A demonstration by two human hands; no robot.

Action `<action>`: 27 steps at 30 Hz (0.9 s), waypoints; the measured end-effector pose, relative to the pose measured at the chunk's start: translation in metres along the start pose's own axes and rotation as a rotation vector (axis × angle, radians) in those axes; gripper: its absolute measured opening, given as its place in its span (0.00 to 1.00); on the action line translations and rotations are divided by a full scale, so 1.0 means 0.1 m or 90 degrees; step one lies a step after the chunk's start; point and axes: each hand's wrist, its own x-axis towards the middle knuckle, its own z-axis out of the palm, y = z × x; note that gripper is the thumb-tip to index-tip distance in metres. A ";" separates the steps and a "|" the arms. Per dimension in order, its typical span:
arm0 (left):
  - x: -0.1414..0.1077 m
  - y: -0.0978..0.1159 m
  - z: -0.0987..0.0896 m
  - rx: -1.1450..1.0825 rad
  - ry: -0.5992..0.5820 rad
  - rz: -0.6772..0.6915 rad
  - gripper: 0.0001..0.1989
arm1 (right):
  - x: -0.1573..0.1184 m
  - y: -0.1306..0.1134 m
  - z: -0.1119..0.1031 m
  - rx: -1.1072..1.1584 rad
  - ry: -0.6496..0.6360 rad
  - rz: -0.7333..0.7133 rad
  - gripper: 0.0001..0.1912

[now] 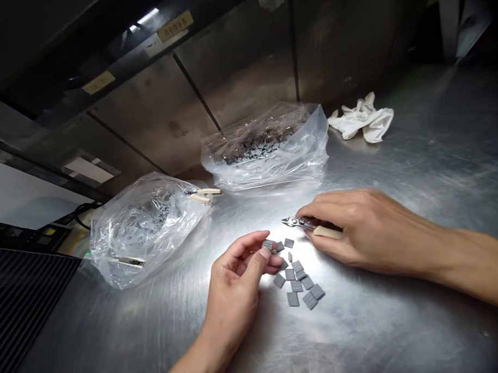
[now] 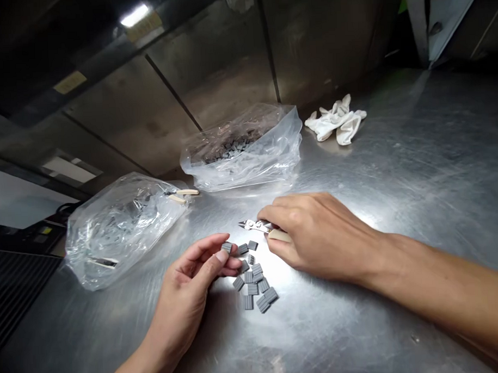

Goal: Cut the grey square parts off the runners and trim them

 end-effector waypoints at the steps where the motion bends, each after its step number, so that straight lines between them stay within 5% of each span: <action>1: 0.01 0.00 -0.02 -0.003 0.002 -0.004 0.11 | 0.01 -0.01 0.00 0.047 -0.013 0.003 0.11; 8: 0.09 -0.02 -0.14 -0.121 -0.035 -0.064 0.12 | 0.14 -0.13 0.02 0.159 -0.127 -0.011 0.19; 17: 0.17 0.05 -0.21 -0.319 -0.002 -0.173 0.07 | 0.24 -0.11 0.05 0.175 -0.187 0.009 0.08; 23: 0.11 0.02 -0.23 -0.395 -0.016 -0.166 0.05 | 0.22 -0.08 0.09 0.210 -0.180 0.043 0.05; 27: 0.08 0.04 -0.24 -0.410 -0.036 -0.194 0.06 | 0.17 -0.05 0.13 0.213 -0.087 0.016 0.07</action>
